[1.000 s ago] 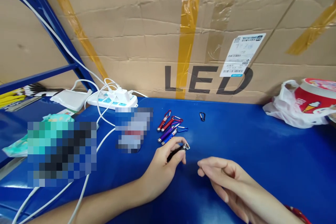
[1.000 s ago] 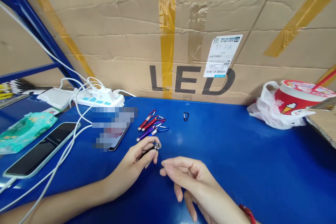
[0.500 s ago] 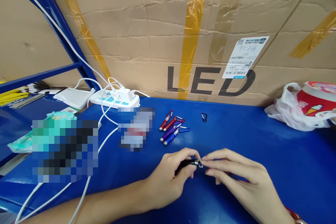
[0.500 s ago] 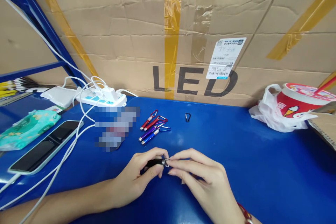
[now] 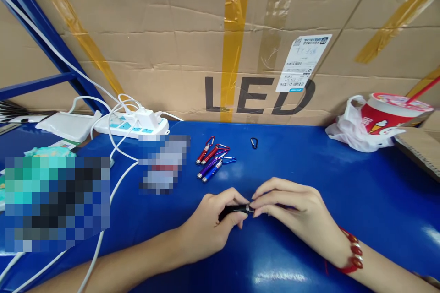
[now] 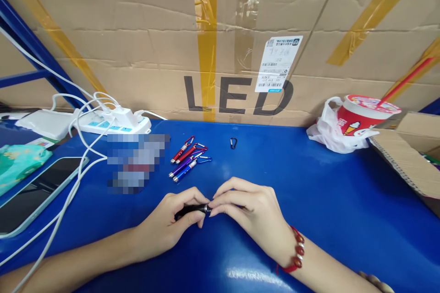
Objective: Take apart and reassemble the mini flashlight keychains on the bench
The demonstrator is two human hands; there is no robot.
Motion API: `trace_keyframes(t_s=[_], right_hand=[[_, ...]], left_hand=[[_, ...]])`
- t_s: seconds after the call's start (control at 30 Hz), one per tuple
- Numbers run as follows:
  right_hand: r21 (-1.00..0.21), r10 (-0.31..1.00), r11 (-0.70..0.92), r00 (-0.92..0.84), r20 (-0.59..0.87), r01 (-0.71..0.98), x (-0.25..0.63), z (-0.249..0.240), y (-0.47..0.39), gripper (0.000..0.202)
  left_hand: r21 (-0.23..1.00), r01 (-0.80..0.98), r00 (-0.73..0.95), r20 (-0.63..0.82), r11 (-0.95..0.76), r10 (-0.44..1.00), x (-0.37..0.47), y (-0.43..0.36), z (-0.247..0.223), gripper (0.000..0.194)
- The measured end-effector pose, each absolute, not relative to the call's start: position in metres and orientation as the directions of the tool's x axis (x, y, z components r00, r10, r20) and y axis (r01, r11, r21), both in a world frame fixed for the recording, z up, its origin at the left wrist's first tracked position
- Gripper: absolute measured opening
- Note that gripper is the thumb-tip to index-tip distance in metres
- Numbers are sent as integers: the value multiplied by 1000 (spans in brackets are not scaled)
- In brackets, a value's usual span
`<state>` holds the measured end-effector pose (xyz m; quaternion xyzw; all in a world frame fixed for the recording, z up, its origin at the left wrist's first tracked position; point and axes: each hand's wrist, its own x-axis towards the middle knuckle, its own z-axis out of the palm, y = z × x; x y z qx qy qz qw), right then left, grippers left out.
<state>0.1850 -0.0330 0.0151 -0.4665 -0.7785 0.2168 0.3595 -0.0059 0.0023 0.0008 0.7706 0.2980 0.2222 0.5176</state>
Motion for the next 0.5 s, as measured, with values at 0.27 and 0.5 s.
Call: trace_keyframes(t_s=[0.27,0.5], right_hand=[[-773,959,281,-204,198,568,175,14,-35,13],[-891,988,-6,-135,-75,454,171,15,-37,23]], left_hand=[[910,230,718,81,-345,692,-6,2,-3,7],[850,239,706,180,-470,685,-6,-3,-9,8]])
